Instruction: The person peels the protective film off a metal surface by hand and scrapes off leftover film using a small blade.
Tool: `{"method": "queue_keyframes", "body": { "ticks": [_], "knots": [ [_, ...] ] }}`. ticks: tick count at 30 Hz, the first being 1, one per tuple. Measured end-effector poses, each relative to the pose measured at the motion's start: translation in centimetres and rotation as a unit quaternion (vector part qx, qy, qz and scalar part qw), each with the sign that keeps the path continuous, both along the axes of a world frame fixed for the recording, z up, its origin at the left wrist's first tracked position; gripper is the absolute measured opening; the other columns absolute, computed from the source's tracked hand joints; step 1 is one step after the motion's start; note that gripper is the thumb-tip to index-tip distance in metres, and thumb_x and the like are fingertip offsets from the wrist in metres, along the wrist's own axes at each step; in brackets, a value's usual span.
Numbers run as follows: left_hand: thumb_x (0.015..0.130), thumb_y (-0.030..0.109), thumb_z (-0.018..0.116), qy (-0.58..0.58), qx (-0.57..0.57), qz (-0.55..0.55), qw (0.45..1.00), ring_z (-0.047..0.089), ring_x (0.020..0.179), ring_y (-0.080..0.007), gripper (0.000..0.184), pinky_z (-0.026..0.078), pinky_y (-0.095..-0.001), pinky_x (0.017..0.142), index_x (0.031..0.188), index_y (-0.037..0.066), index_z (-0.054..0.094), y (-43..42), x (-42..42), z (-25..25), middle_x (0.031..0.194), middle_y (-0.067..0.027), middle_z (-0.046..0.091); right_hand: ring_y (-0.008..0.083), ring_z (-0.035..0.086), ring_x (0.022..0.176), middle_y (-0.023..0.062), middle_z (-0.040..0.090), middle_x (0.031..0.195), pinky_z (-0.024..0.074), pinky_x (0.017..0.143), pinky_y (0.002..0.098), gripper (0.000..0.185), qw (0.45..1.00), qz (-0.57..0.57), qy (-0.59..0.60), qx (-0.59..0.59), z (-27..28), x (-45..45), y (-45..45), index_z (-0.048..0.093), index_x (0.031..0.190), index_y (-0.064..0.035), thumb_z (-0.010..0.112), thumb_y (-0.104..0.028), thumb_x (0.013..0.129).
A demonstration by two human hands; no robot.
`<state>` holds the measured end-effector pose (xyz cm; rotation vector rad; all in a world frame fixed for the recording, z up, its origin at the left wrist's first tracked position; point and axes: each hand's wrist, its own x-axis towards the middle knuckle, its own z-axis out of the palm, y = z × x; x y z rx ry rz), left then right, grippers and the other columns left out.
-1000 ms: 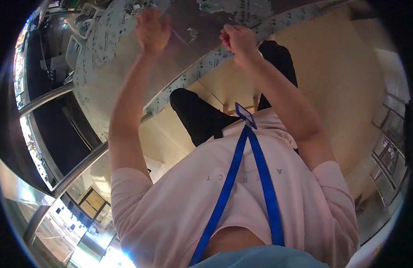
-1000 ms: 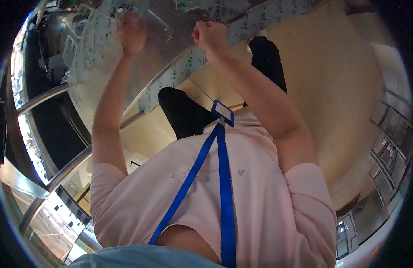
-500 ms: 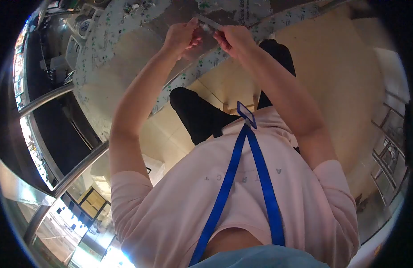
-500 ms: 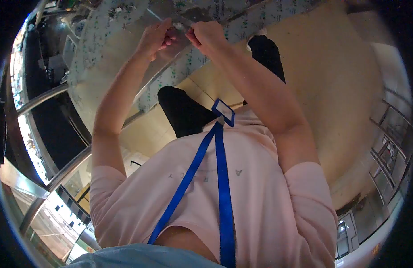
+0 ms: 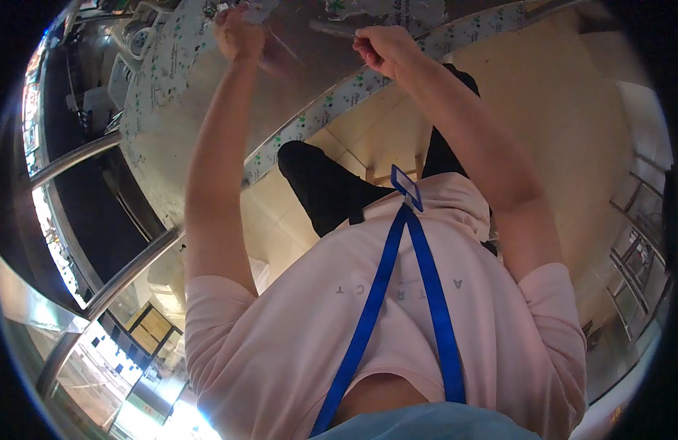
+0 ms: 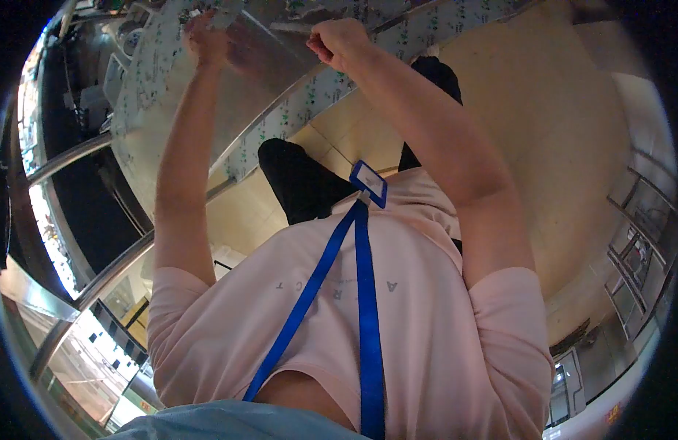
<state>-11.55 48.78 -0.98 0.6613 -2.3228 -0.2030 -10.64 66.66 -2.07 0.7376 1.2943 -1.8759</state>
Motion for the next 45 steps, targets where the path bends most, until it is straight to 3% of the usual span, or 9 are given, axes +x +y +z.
{"method": "queue_keyframes", "body": {
  "ticks": [2, 5, 10, 16, 17, 19, 22, 34, 45],
  "knots": [
    [0.073, 0.015, 0.053, -0.121, 0.156, -0.107, 0.974, 0.048, 0.096, -0.0298, 0.024, 0.040, -0.0359, 0.079, 0.095, 0.009, 0.059, -7.7, -0.1, -1.7, 0.102, -0.0129, 0.053, 0.0143, 0.055, 0.056, 0.0079, 0.056, 0.066, 0.0443, 0.045, 0.0214, 0.008, 1.000, 0.002, 0.004, 0.000, 0.0, -0.1, 0.1, 0.055, 0.067, -0.0020, 0.054, -0.008, 0.073],
    [0.072, 0.018, 0.055, -0.230, -0.041, -0.101, 0.967, 0.047, 0.097, -0.0312, 0.027, 0.040, -0.0410, 0.078, 0.098, 0.010, 0.056, -10.2, -1.2, -3.5, 0.104, -0.0132, 0.051, 0.0136, 0.055, 0.056, 0.0072, 0.056, 0.066, 0.0433, 0.044, 0.0217, 0.009, 1.000, 0.023, 0.011, 0.004, -0.1, -0.1, 0.3, 0.055, 0.068, -0.0025, 0.053, -0.009, 0.074],
    [0.066, 0.017, 0.058, -0.096, -0.249, -0.500, 0.824, 0.052, 0.086, -0.0235, 0.025, 0.042, -0.0370, 0.076, 0.090, 0.012, 0.057, -0.4, 3.7, 1.0, 0.088, -0.0040, 0.056, 0.0130, 0.054, 0.055, 0.0069, 0.056, 0.064, 0.0422, 0.043, 0.0219, 0.011, 1.000, 0.014, 0.009, -0.016, -0.7, -0.2, 0.2, 0.054, 0.070, -0.0029, 0.054, -0.012, 0.075],
    [0.061, 0.012, 0.057, -0.082, -0.259, -0.509, 0.817, 0.054, 0.077, -0.0165, 0.021, 0.047, -0.0259, 0.064, 0.082, 0.012, 0.058, 0.8, 3.0, -1.3, 0.083, -0.0004, 0.056, 0.0120, 0.049, 0.049, 0.0054, 0.055, 0.064, 0.0396, 0.040, 0.0212, 0.018, 0.985, 0.068, 0.145, 0.064, -0.6, 0.4, 0.5, 0.054, 0.070, -0.0037, 0.059, -0.021, 0.075],
    [0.060, 0.013, 0.056, -0.076, -0.262, -0.523, 0.808, 0.054, 0.077, -0.0159, 0.021, 0.047, -0.0256, 0.064, 0.081, 0.012, 0.058, 0.7, 2.8, -1.3, 0.082, 0.0001, 0.056, 0.0137, 0.050, 0.053, 0.0057, 0.056, 0.067, 0.0413, 0.043, 0.0230, 0.018, 0.890, 0.089, 0.372, 0.248, -0.7, 0.6, 0.7, 0.054, 0.071, -0.0044, 0.059, -0.022, 0.075],
    [0.059, 0.014, 0.055, -0.067, -0.267, -0.548, 0.790, 0.054, 0.076, -0.0149, 0.020, 0.047, -0.0248, 0.062, 0.079, 0.013, 0.059, 0.3, 2.6, -1.1, 0.080, 0.0011, 0.055, 0.0171, 0.053, 0.060, 0.0064, 0.056, 0.075, 0.0447, 0.049, 0.0264, 0.019, 0.464, 0.104, 0.705, 0.526, -1.2, 1.1, 0.8, 0.054, 0.073, -0.0059, 0.060, -0.024, 0.074],
    [0.059, 0.014, 0.054, -0.065, -0.302, -0.527, 0.792, 0.054, 0.075, -0.0140, 0.017, 0.047, -0.0241, 0.059, 0.075, 0.013, 0.058, 0.3, 2.4, -1.6, 0.076, 0.0016, 0.053, 0.0197, 0.053, 0.075, 0.0048, 0.053, 0.081, 0.0465, 0.059, 0.0297, 0.013, 0.283, 0.166, 0.794, 0.512, -0.8, 0.9, 0.6, 0.055, 0.075, -0.0079, 0.058, -0.020, 0.070],
    [0.061, 0.014, 0.052, -0.089, -0.370, -0.575, 0.725, 0.052, 0.069, -0.0135, 0.009, 0.047, -0.0226, 0.054, 0.069, 0.012, 0.055, -1.0, 0.8, -2.4, 0.070, 0.0013, 0.050, 0.0177, 0.050, 0.069, 0.0025, 0.047, 0.068, 0.0450, 0.059, 0.0290, 0.004, 0.253, 0.189, 0.801, 0.509, -1.0, 0.3, -0.2, 0.054, 0.060, -0.0091, 0.054, -0.012, 0.057],
    [0.062, 0.014, 0.052, -0.173, -0.378, -0.557, 0.719, 0.053, 0.073, -0.0148, 0.019, 0.046, -0.0226, 0.065, 0.079, 0.008, 0.057, -1.0, 0.2, -1.8, 0.080, -0.0009, 0.054, 0.0205, 0.053, 0.071, 0.0053, 0.053, 0.069, 0.0443, 0.061, 0.0319, 0.010, 0.327, 0.173, 0.791, 0.488, -2.7, -0.4, -0.9, 0.058, 0.057, -0.0083, 0.054, -0.016, 0.062]
  ]
}}
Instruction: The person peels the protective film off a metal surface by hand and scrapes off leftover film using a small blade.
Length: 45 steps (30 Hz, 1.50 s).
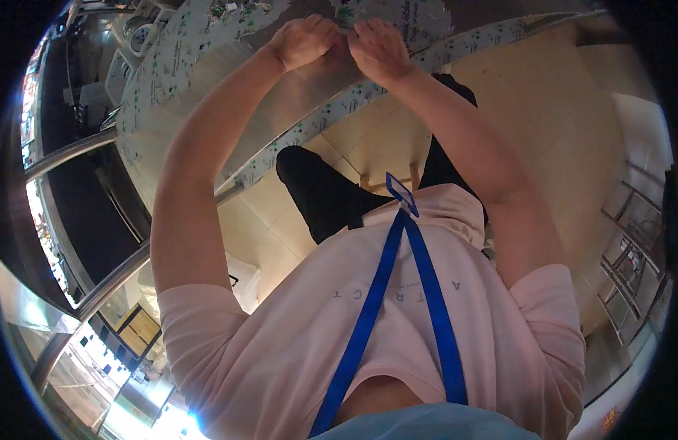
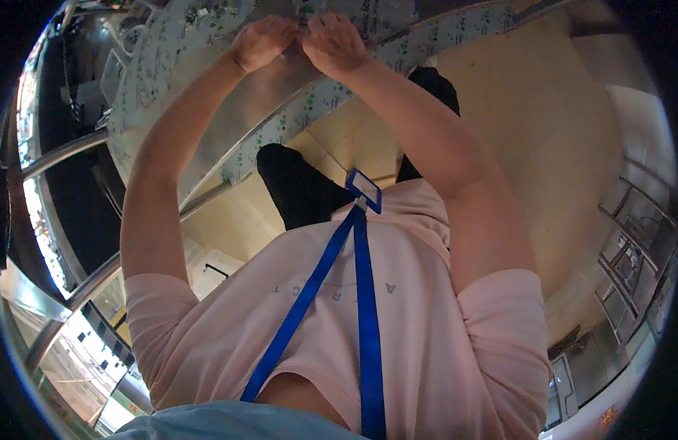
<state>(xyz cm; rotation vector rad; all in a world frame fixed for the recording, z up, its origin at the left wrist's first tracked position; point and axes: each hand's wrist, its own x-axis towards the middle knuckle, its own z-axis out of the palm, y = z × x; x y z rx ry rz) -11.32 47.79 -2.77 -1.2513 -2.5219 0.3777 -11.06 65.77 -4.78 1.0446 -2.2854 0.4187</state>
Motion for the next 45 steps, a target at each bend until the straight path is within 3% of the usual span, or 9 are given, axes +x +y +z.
{"method": "queue_keyframes", "body": {
  "ticks": [10, 19, 22, 25, 28, 31, 34, 40, 45],
  "knots": [
    [0.063, 0.011, 0.052, -0.010, 0.002, -0.007, 1.000, 0.054, 0.072, -0.0175, 0.016, 0.047, -0.0253, 0.063, 0.078, 0.008, 0.057, -0.4, -1.2, -0.4, 0.080, -0.0028, 0.054, 0.0179, 0.052, 0.071, 0.0025, 0.049, 0.070, 0.0455, 0.062, 0.0298, 0.008, 1.000, -0.014, 0.009, -0.003, -0.4, -0.9, -0.4, 0.055, 0.066, -0.0073, 0.054, -0.011, 0.059],
    [0.062, 0.011, 0.052, -0.027, 0.041, -0.021, 0.999, 0.053, 0.077, -0.0178, 0.016, 0.046, -0.0261, 0.067, 0.077, 0.006, 0.056, -0.7, -2.0, 0.0, 0.081, -0.0030, 0.054, 0.0194, 0.052, 0.066, 0.0036, 0.051, 0.066, 0.0447, 0.057, 0.0311, 0.008, 1.000, -0.003, 0.009, -0.021, -0.2, -1.8, -0.7, 0.054, 0.053, -0.0102, 0.054, -0.014, 0.060],
    [0.062, 0.014, 0.052, 0.053, 0.031, -0.052, 0.997, 0.053, 0.068, -0.0141, 0.006, 0.048, -0.0231, 0.055, 0.066, 0.012, 0.056, -0.8, -2.6, -0.4, 0.070, 0.0001, 0.050, 0.0198, 0.053, 0.068, 0.0041, 0.053, 0.068, 0.0450, 0.058, 0.0318, 0.009, 1.000, -0.016, -0.007, -0.008, -0.3, -1.8, -0.8, 0.056, 0.055, -0.0103, 0.054, -0.016, 0.062],
    [0.063, 0.013, 0.052, 0.012, -0.020, 0.007, 1.000, 0.053, 0.079, -0.0151, 0.019, 0.044, -0.0235, 0.071, 0.080, 0.007, 0.057, -0.9, -2.3, -0.2, 0.084, -0.0017, 0.055, 0.0203, 0.053, 0.069, 0.0043, 0.054, 0.069, 0.0453, 0.058, 0.0323, 0.011, 1.000, -0.013, -0.015, -0.004, -0.1, -1.9, -1.1, 0.057, 0.058, -0.0102, 0.054, -0.017, 0.065],
    [0.063, 0.014, 0.052, 0.004, 0.004, -0.006, 1.000, 0.053, 0.080, -0.0152, 0.020, 0.043, -0.0236, 0.072, 0.082, 0.007, 0.057, -1.2, -2.8, -0.4, 0.085, -0.0019, 0.055, 0.0207, 0.053, 0.069, 0.0043, 0.053, 0.069, 0.0453, 0.059, 0.0326, 0.010, 0.999, -0.023, -0.036, -0.010, 0.1, -1.9, -1.3, 0.058, 0.061, -0.0103, 0.054, -0.017, 0.067],
    [0.061, 0.014, 0.052, 0.062, 0.063, -0.064, 0.994, 0.052, 0.069, -0.0135, 0.006, 0.048, -0.0228, 0.056, 0.067, 0.012, 0.055, -0.9, -3.3, 0.2, 0.069, 0.0004, 0.049, 0.0201, 0.053, 0.068, 0.0041, 0.052, 0.068, 0.0455, 0.059, 0.0333, 0.010, 0.999, -0.023, 0.005, -0.043, -0.7, -2.2, -1.6, 0.058, 0.061, -0.0096, 0.055, -0.017, 0.067],
    [0.061, 0.015, 0.053, 0.055, 0.054, -0.042, 0.996, 0.052, 0.068, -0.0134, 0.007, 0.047, -0.0229, 0.057, 0.068, 0.012, 0.054, -1.0, -2.8, 0.6, 0.069, 0.0003, 0.049, 0.0198, 0.052, 0.069, 0.0036, 0.050, 0.069, 0.0452, 0.058, 0.0311, 0.007, 0.997, -0.029, 0.031, -0.071, 0.1, -1.6, -1.1, 0.055, 0.063, -0.0072, 0.054, -0.012, 0.059],
    [0.059, 0.015, 0.056, 0.005, 0.099, -0.004, 0.995, 0.052, 0.071, -0.0143, 0.015, 0.047, -0.0240, 0.063, 0.073, 0.009, 0.056, -1.3, 3.9, 1.6, 0.072, -0.0004, 0.050, 0.0226, 0.053, 0.072, 0.0053, 0.050, 0.069, 0.0450, 0.060, 0.0325, 0.013, 0.992, 0.028, -0.092, -0.083, 0.6, 1.7, -0.5, 0.057, 0.069, -0.0103, 0.059, -0.023, 0.069],
    [0.062, 0.014, 0.059, -0.053, 0.138, 0.016, 0.989, 0.053, 0.080, -0.0195, 0.022, 0.044, -0.0297, 0.075, 0.083, 0.010, 0.058, -3.7, 4.3, 0.7, 0.086, -0.0038, 0.055, 0.0257, 0.050, 0.072, 0.0072, 0.051, 0.075, 0.0435, 0.063, 0.0344, 0.019, 0.975, -0.117, -0.178, -0.057, 1.2, -2.4, -1.8, 0.056, 0.085, -0.0093, 0.057, -0.022, 0.071]
  ]
}}
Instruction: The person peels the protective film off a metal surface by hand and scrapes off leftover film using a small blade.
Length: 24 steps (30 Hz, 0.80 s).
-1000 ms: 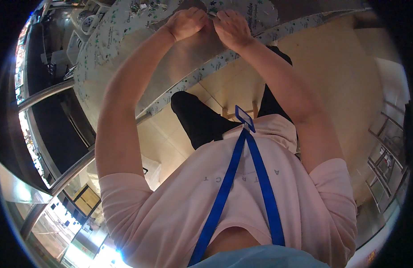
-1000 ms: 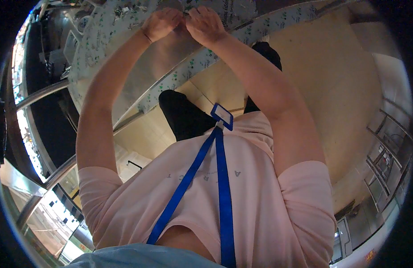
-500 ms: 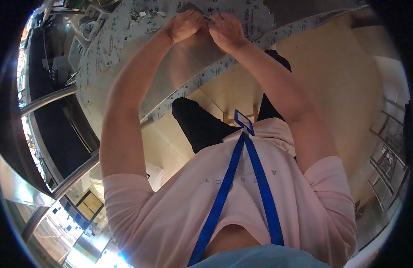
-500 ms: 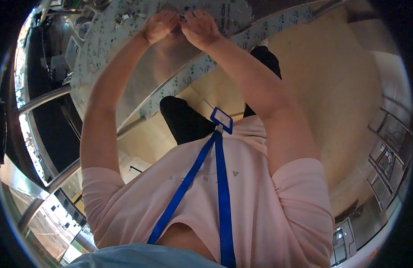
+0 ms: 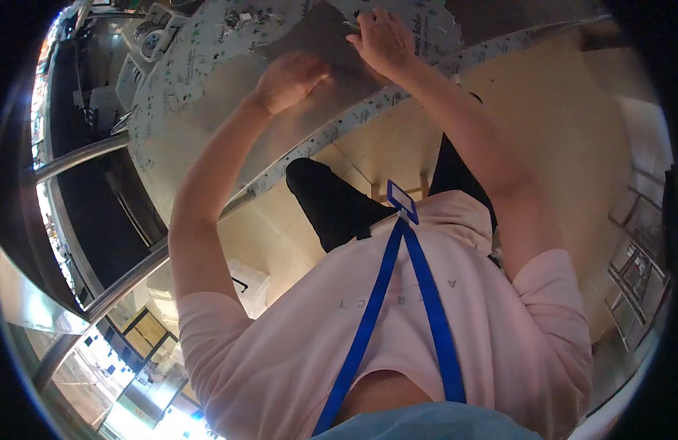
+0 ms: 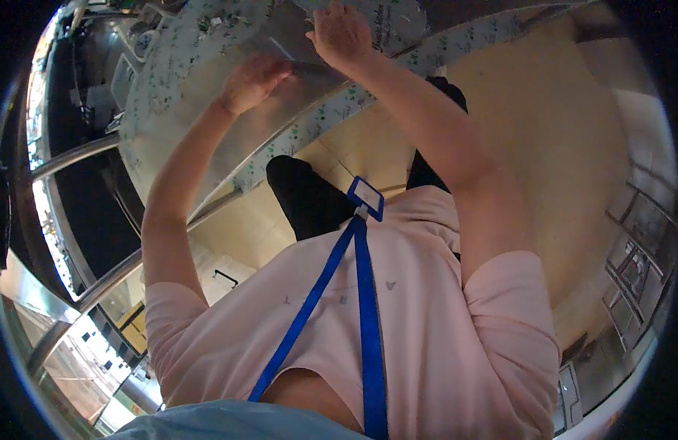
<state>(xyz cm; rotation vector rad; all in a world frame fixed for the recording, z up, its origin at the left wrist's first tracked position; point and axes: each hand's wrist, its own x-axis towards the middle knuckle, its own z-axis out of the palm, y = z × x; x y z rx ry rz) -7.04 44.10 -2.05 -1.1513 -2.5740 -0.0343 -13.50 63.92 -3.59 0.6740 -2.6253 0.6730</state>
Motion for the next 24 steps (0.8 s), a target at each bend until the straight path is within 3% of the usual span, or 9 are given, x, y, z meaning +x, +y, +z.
{"method": "queue_keyframes", "body": {
  "ticks": [4, 10, 11, 13, 19, 20, 22, 23, 24],
  "knots": [
    [0.070, 0.013, 0.056, -0.121, 0.086, 0.177, 0.973, 0.050, 0.095, -0.0279, 0.027, 0.040, -0.0310, 0.084, 0.098, 0.014, 0.058, 2.1, -3.9, 2.4, 0.098, -0.0089, 0.055, 0.0229, 0.045, 0.062, 0.0079, 0.046, 0.067, 0.0411, 0.057, 0.0346, 0.019, 0.989, 0.059, -0.117, 0.075, -0.2, -2.5, -0.3, 0.053, 0.080, -0.0069, 0.046, -0.024, 0.079],
    [0.085, 0.018, 0.045, -0.145, 0.133, -0.017, 0.980, 0.046, 0.069, -0.0208, 0.015, 0.039, -0.0339, 0.060, 0.089, 0.006, 0.054, 3.6, -9.4, -0.6, 0.083, -0.0072, 0.050, 0.0191, 0.039, 0.050, 0.0086, 0.038, 0.056, 0.0368, 0.050, 0.0346, 0.031, 0.955, 0.131, -0.216, 0.156, 0.2, -5.9, 0.3, 0.049, 0.073, -0.0045, 0.033, -0.026, 0.088],
    [0.085, 0.016, 0.045, -0.338, 0.217, 0.013, 0.916, 0.047, 0.068, -0.0202, 0.014, 0.040, -0.0335, 0.061, 0.088, 0.005, 0.053, 2.8, -11.1, -2.5, 0.082, -0.0072, 0.050, 0.0188, 0.037, 0.049, 0.0085, 0.037, 0.056, 0.0354, 0.049, 0.0345, 0.031, 0.951, 0.141, -0.219, 0.169, 0.5, -6.2, 0.3, 0.049, 0.071, -0.0050, 0.034, -0.026, 0.088],
    [0.084, 0.011, 0.046, -0.667, 0.347, 0.076, 0.655, 0.047, 0.066, -0.0192, 0.010, 0.040, -0.0328, 0.062, 0.085, 0.005, 0.053, 0.4, -14.2, -6.6, 0.079, -0.0071, 0.050, 0.0182, 0.035, 0.048, 0.0082, 0.034, 0.055, 0.0326, 0.048, 0.0343, 0.031, 0.940, 0.165, -0.226, 0.196, 0.7, -6.5, 0.3, 0.047, 0.066, -0.0061, 0.036, -0.026, 0.088],
    [0.084, 0.013, 0.046, -0.453, 0.359, -0.066, 0.814, 0.053, 0.083, -0.0188, 0.013, 0.043, -0.0331, 0.075, 0.090, 0.005, 0.055, 2.5, -12.1, -3.9, 0.088, -0.0076, 0.054, 0.0187, 0.035, 0.048, 0.0076, 0.034, 0.054, 0.0339, 0.048, 0.0350, 0.029, 0.922, 0.194, -0.289, 0.168, -0.4, -8.1, 0.7, 0.049, 0.068, -0.0049, 0.045, -0.028, 0.084],
    [0.084, 0.014, 0.047, -0.474, 0.373, -0.066, 0.795, 0.053, 0.084, -0.0189, 0.014, 0.042, -0.0334, 0.076, 0.092, 0.006, 0.055, 2.8, -11.9, -3.4, 0.089, -0.0079, 0.054, 0.0189, 0.036, 0.049, 0.0076, 0.034, 0.055, 0.0352, 0.049, 0.0355, 0.030, 0.901, 0.242, -0.155, 0.324, -1.3, -8.5, 0.3, 0.050, 0.070, -0.0047, 0.048, -0.032, 0.082],
    [0.084, 0.017, 0.048, -0.517, 0.400, -0.065, 0.754, 0.053, 0.085, -0.0191, 0.017, 0.042, -0.0341, 0.077, 0.096, 0.007, 0.055, 3.4, -11.2, -2.5, 0.091, -0.0084, 0.055, 0.0193, 0.038, 0.050, 0.0075, 0.036, 0.055, 0.0376, 0.050, 0.0366, 0.034, 0.740, 0.305, 0.125, 0.586, -4.0, -8.9, -0.9, 0.051, 0.073, -0.0042, 0.054, -0.038, 0.078],
    [0.084, 0.016, 0.049, -0.522, 0.411, -0.058, 0.746, 0.052, 0.086, -0.0187, 0.016, 0.042, -0.0332, 0.078, 0.096, 0.007, 0.055, 3.4, -11.0, -2.4, 0.091, -0.0088, 0.054, 0.0205, 0.044, 0.054, 0.0093, 0.043, 0.060, 0.0399, 0.053, 0.0380, 0.038, 0.894, 0.250, -0.032, 0.372, -4.5, -9.1, -1.1, 0.051, 0.077, -0.0051, 0.056, -0.043, 0.074],
    [0.083, 0.015, 0.050, -0.526, 0.420, -0.051, 0.737, 0.052, 0.086, -0.0184, 0.016, 0.041, -0.0324, 0.078, 0.096, 0.008, 0.056, 3.5, -10.8, -2.3, 0.091, -0.0092, 0.054, 0.0218, 0.050, 0.059, 0.0110, 0.050, 0.064, 0.0423, 0.056, 0.0394, 0.044, 0.960, 0.171, -0.185, 0.121, -5.1, -9.3, -1.0, 0.052, 0.081, -0.0059, 0.059, -0.048, 0.070]
  ]
}}
